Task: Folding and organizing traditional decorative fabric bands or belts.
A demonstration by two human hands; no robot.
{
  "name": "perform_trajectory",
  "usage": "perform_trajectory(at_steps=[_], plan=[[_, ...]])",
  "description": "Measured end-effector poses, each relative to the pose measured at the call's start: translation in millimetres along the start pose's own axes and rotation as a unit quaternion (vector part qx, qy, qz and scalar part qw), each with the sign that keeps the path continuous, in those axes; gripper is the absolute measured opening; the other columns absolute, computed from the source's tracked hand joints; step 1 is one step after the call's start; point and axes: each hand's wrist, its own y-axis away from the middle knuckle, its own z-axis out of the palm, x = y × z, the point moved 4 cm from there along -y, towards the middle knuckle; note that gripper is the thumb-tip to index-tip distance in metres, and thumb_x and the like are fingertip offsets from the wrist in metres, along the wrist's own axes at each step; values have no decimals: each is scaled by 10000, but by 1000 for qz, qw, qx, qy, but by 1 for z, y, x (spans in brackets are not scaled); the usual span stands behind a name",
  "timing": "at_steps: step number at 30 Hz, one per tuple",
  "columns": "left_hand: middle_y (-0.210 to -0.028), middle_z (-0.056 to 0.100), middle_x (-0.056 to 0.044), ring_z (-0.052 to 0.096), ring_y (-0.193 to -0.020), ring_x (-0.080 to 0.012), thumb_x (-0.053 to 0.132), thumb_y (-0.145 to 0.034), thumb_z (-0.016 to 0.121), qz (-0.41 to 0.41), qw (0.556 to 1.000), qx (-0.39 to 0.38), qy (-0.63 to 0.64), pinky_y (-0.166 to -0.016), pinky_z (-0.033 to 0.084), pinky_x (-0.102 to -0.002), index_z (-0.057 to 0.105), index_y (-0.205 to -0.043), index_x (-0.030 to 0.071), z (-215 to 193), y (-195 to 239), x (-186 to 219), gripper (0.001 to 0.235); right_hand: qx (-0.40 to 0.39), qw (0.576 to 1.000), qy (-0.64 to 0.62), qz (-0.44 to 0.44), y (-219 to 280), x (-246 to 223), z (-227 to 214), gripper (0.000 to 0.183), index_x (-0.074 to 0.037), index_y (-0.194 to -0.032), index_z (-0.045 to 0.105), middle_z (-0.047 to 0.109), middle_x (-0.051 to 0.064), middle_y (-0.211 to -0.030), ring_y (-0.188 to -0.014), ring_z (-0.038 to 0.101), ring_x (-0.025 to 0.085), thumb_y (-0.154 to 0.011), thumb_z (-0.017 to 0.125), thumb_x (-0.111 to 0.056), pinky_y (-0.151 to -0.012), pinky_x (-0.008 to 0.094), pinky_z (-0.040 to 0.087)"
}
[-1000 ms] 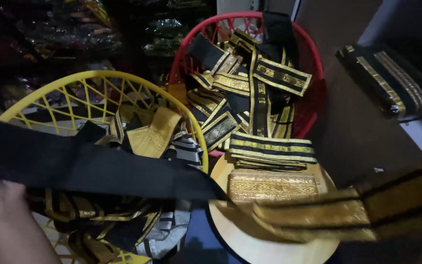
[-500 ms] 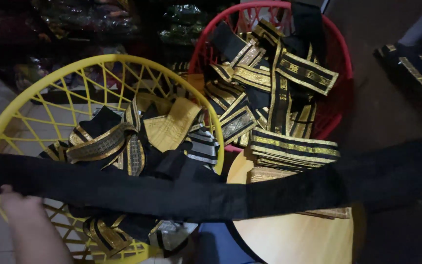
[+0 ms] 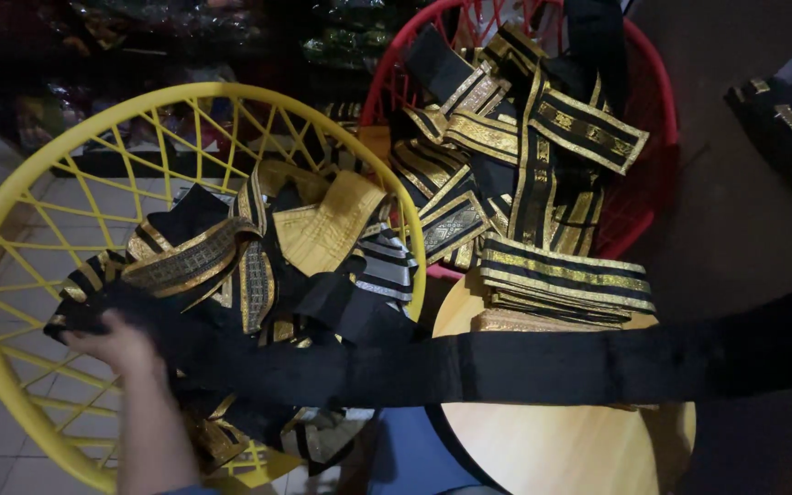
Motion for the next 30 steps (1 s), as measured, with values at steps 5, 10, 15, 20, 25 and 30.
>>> perform_trajectory(at_steps=[5,10,15,20,25,30], plan=[[-1587,456,-197,429,-1482,-336,202,-1036,719,129,913,-122,-368,-1234,310,-485,288,-1625,42,172,148,39,747,1,998,53,-37,11,-46,31,219,77,-1078,646,540,281,-1449,-1373,503,445,-860,625,80,-1124,577,462],[-1519,468,-222,483,-1404,-334,203,-711,811,99,830,-534,-129,-1114,460,-437,369,-1519,-2,309,404,111,943,3,991,105,-80,16,-102,56,208,101,-1059,659,529,294,-1495,-1432,483,466,-855,617,93,-1176,601,448],[-1411,584,-231,572,-1316,-278,384,-915,698,-28,771,-629,-89,-1090,461,-389,445,-1457,-44,329,517,74,735,-37,982,76,-172,42,-139,100,130,-22,-869,630,576,213,-1435,-1409,454,471,-769,647,-102,-1165,662,333],[-1294,658,-135,627,-1164,-202,239,-1090,543,-139,883,-447,36,-1003,515,-337,567,-1362,-43,322,506,60,392,-41,983,46,-172,66,-129,96,263,-158,-1051,639,521,173,-1481,-1429,443,408,-795,616,-106,-1167,639,324],[-1319,622,-96,603,-1163,-174,196,-1043,563,-188,920,-336,75,-1008,495,-342,513,-1413,-13,280,462,64,429,37,995,49,-76,108,-93,119,549,-150,-1297,460,490,191,-1532,-1467,431,422,-813,700,-52,-1191,651,338],[-1311,626,-103,632,-1171,-240,163,-1004,588,-238,938,-186,168,-1011,529,-464,527,-1387,21,245,416,99,413,61,996,54,47,138,-81,135,797,-127,-1460,393,503,237,-1513,-1436,475,433,-768,768,-5,-1179,601,390]])
